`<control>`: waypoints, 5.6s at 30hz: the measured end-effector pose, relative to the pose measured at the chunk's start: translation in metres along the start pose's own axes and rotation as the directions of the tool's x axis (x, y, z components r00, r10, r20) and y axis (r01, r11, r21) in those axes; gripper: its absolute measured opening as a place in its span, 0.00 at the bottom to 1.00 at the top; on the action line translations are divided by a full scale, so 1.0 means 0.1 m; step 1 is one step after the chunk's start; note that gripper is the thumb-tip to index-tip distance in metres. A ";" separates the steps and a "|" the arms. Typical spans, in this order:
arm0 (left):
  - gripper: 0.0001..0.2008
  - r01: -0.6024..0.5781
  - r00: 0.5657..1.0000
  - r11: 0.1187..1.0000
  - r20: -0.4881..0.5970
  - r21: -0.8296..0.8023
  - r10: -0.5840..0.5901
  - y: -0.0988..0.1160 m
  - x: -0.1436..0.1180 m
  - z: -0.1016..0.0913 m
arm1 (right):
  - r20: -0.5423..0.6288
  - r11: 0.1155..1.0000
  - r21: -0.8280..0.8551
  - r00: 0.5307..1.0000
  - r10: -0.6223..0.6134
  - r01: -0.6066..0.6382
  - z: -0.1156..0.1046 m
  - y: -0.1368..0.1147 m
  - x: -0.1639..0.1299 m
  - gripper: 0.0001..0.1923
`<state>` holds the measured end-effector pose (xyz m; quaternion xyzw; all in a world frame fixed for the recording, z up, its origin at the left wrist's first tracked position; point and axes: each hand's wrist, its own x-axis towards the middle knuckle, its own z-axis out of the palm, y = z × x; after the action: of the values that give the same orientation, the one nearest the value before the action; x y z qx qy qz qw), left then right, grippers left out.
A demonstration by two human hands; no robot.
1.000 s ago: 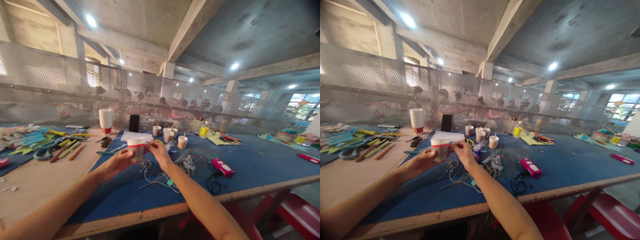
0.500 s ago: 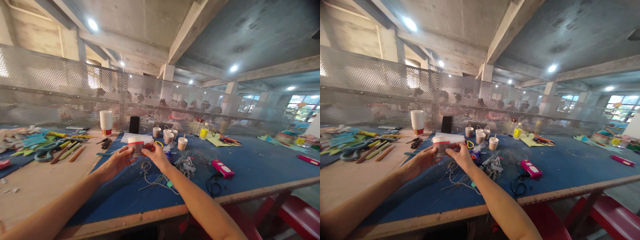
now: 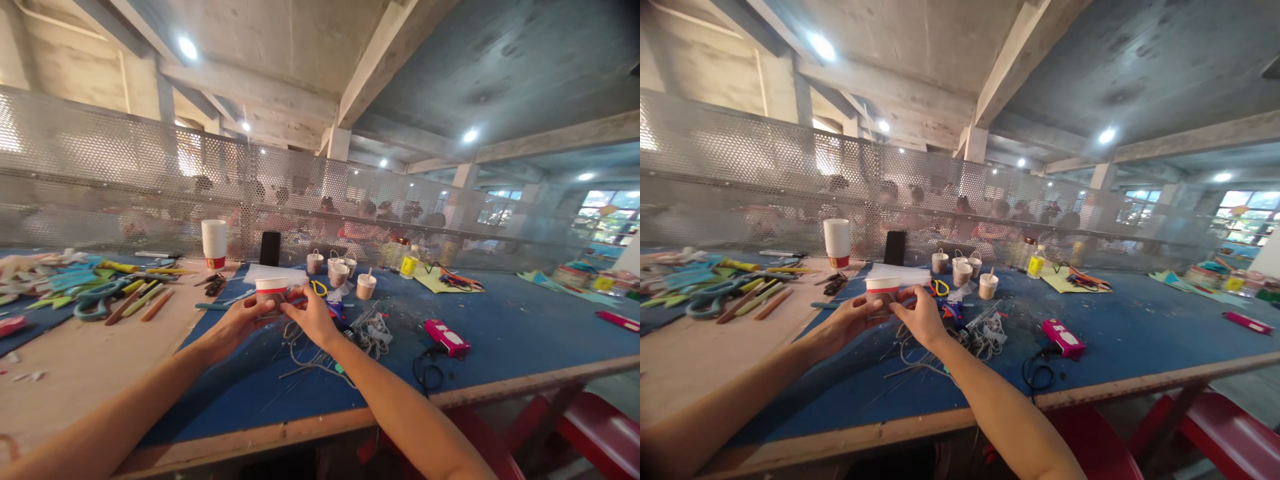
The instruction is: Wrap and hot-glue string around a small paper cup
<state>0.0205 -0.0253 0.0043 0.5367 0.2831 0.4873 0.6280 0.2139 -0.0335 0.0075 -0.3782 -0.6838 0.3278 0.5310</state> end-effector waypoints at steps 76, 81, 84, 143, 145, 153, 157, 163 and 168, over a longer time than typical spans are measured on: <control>0.19 0.097 0.995 0.980 -0.014 -0.175 -0.101 0.04 0.01 -0.12 | 0.059 0.982 -0.165 0.995 -0.085 0.094 -0.40 -0.21 -0.21 0.19; 0.17 0.093 0.996 0.978 0.001 -0.187 -0.094 0.04 -0.01 -0.13 | 0.047 0.919 -0.287 0.962 -0.270 0.272 -0.42 -0.16 -0.24 0.16; 0.15 0.085 0.996 0.978 0.012 -0.193 -0.084 0.04 -0.01 -0.12 | 0.062 0.890 -0.327 0.947 -0.314 0.317 -0.43 -0.15 -0.23 0.15; 0.16 0.088 0.996 0.978 -0.005 -0.190 -0.090 0.04 0.00 -0.11 | 0.071 0.794 -0.500 0.930 -0.360 0.345 -0.47 -0.07 -0.24 0.15; 0.16 0.087 0.996 0.976 -0.009 -0.200 -0.090 0.04 0.00 -0.11 | 0.068 0.797 -0.504 0.935 -0.348 0.333 -0.47 -0.08 -0.24 0.16; 0.18 0.090 0.996 0.971 0.009 -0.223 -0.091 0.07 -0.02 -0.09 | 0.047 0.792 -0.522 0.938 -0.343 0.316 -0.48 -0.09 -0.23 0.18; 0.19 0.085 0.996 0.969 0.018 -0.231 -0.083 0.07 -0.02 -0.09 | 0.045 0.786 -0.529 0.935 -0.351 0.321 -0.48 -0.10 -0.24 0.19; 0.18 0.081 0.997 0.971 0.039 -0.225 -0.074 0.04 0.00 -0.13 | 0.048 0.790 -0.522 0.936 -0.349 0.321 -0.50 -0.09 -0.23 0.18; 0.17 0.086 0.996 0.971 0.035 -0.225 -0.080 0.03 0.00 -0.15 | 0.046 0.787 -0.534 0.940 -0.338 0.309 -0.51 -0.08 -0.23 0.17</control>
<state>0.0061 -0.0196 0.0029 0.4557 0.2401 0.4826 0.7084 0.2655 -0.0552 0.0150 -0.3963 -0.7882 0.0192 0.4704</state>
